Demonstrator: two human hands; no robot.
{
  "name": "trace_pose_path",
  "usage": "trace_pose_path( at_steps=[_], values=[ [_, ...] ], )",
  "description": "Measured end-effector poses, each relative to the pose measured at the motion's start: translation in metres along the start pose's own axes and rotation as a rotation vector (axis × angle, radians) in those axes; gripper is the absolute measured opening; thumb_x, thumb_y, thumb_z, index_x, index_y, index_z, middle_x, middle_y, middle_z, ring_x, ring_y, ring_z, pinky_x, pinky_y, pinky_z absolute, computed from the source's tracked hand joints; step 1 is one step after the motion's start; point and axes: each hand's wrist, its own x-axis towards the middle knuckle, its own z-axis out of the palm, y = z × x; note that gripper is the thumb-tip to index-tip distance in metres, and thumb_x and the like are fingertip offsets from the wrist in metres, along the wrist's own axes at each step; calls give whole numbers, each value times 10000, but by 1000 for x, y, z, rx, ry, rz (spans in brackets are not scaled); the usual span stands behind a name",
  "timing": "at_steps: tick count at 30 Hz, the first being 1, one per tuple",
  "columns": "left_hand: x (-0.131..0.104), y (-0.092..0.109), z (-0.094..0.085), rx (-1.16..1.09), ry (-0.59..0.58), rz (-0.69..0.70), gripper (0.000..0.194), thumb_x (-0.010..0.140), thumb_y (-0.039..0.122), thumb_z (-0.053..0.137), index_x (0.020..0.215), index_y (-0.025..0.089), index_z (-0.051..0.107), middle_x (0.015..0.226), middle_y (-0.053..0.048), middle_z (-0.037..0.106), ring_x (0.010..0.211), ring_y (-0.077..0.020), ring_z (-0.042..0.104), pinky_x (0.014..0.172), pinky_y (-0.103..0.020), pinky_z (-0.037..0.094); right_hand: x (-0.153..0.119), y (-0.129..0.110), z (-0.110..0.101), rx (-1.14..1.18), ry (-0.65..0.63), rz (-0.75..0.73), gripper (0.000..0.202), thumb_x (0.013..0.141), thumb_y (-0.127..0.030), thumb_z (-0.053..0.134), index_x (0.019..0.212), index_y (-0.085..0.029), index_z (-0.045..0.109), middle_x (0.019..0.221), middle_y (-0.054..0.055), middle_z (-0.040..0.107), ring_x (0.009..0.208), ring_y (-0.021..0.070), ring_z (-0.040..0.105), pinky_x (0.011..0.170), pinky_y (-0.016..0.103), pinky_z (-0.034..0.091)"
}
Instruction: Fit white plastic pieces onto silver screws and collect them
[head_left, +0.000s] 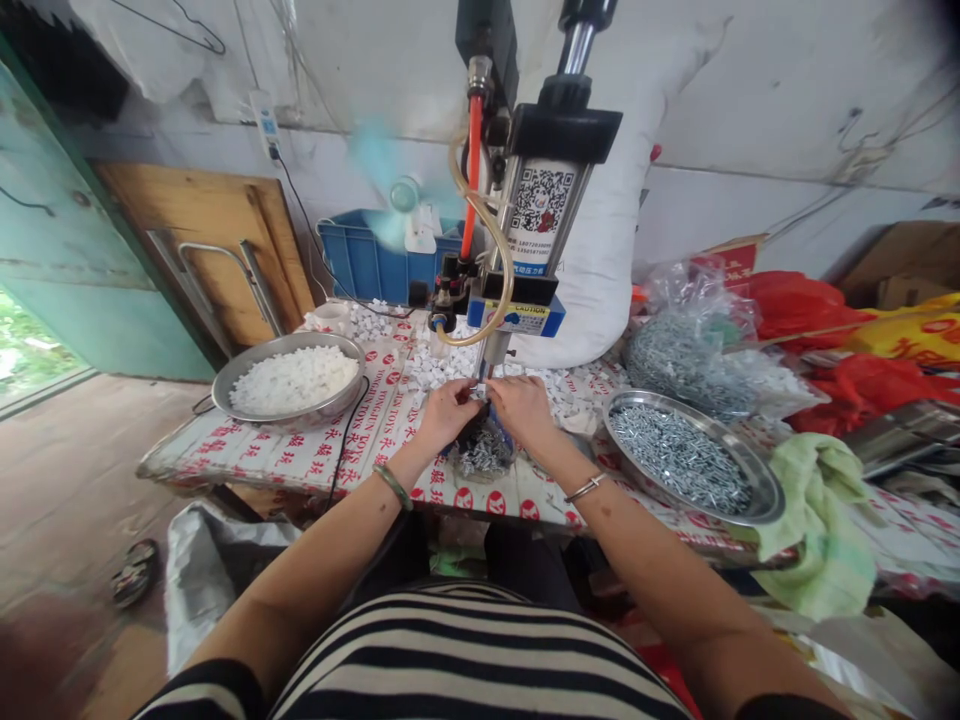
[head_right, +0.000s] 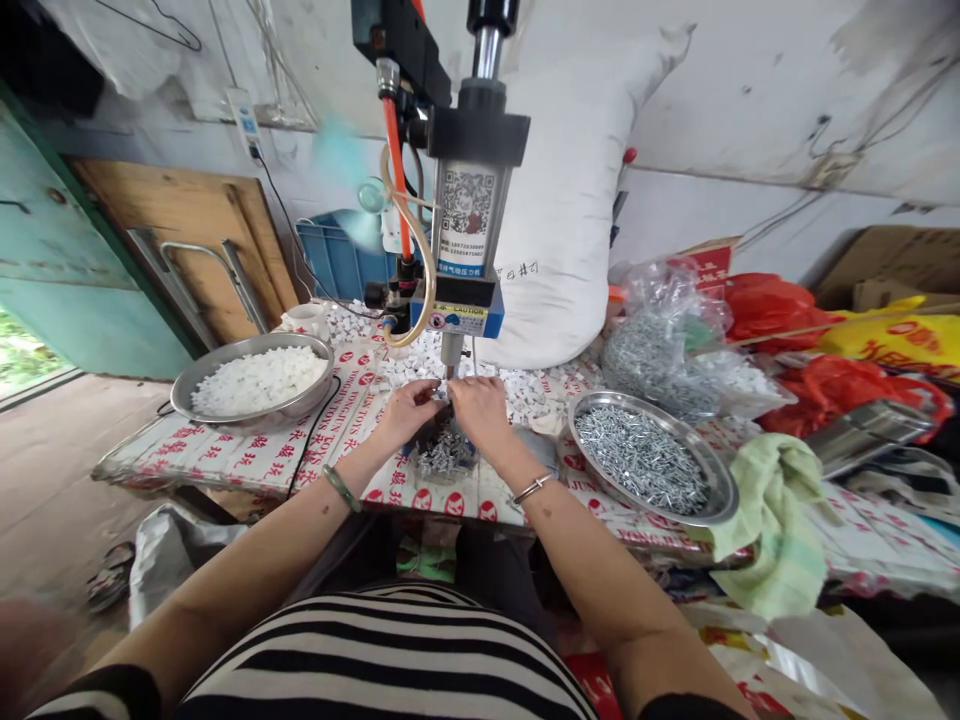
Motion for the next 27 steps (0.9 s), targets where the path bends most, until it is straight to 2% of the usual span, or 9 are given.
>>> trace_pose_path(
  at_steps=[4, 6, 10, 13, 16, 20, 23, 27],
  values=[
    [0, 0, 5, 38, 21, 93, 237, 734, 226, 571, 940, 147, 658, 746, -17, 634, 668, -116, 541, 655, -235, 429, -8, 0, 3, -66, 56, -138, 292, 877, -171, 405, 1094, -177, 600, 849, 69, 674, 832, 182, 559, 792, 320, 278],
    [-1, 0, 8, 90, 68, 171, 203, 752, 203, 551, 917, 149, 657, 781, -33, 642, 699, -124, 553, 686, -246, 434, -12, 1, 6, -56, 92, -154, 317, 881, -165, 397, 1142, -162, 577, 854, 75, 673, 852, 184, 556, 818, 324, 278],
    [-1, -3, 13, 212, 136, 293, 189, 740, 143, 549, 905, 140, 642, 789, -50, 632, 711, -133, 555, 705, -256, 440, -18, 1, 10, 31, 104, -62, 320, 884, -188, 402, 1154, -214, 572, 963, 57, 670, 881, 173, 567, 803, 308, 309],
    [-1, -4, 14, 251, 136, 317, 183, 747, 169, 557, 912, 140, 632, 747, -37, 610, 674, -129, 544, 676, -252, 442, -30, 6, 9, 120, 80, 54, 343, 877, -194, 406, 1190, -238, 538, 1034, 34, 659, 878, 158, 581, 774, 280, 344],
    [-1, -6, 14, 255, 146, 315, 186, 753, 202, 566, 920, 146, 625, 738, -27, 602, 658, -123, 540, 665, -247, 442, -57, 17, 9, 93, 92, 163, 356, 866, -209, 416, 1208, -212, 517, 1044, 44, 655, 892, 168, 583, 788, 286, 358],
    [-1, -8, 15, 241, 155, 308, 193, 744, 199, 575, 924, 152, 624, 754, -23, 606, 661, -118, 542, 677, -245, 441, -111, 34, 20, -122, 99, 284, 308, 834, -236, 474, 1111, -157, 584, 1048, 97, 651, 929, 220, 573, 888, 374, 316],
    [0, -9, 16, 229, 152, 295, 189, 747, 206, 570, 920, 152, 626, 744, -20, 599, 659, -118, 539, 678, -245, 438, -143, 39, 33, -235, 96, 253, 326, 814, -244, 502, 1107, -135, 594, 1124, 137, 616, 1018, 269, 534, 953, 448, 260],
    [-2, -7, 16, 228, 140, 270, 189, 756, 224, 558, 918, 154, 626, 746, -21, 592, 671, -122, 537, 687, -248, 433, -157, 41, 45, -270, 107, 200, 368, 831, -259, 463, 1171, -159, 563, 1184, 147, 580, 1070, 295, 505, 980, 503, 228]
  ],
)
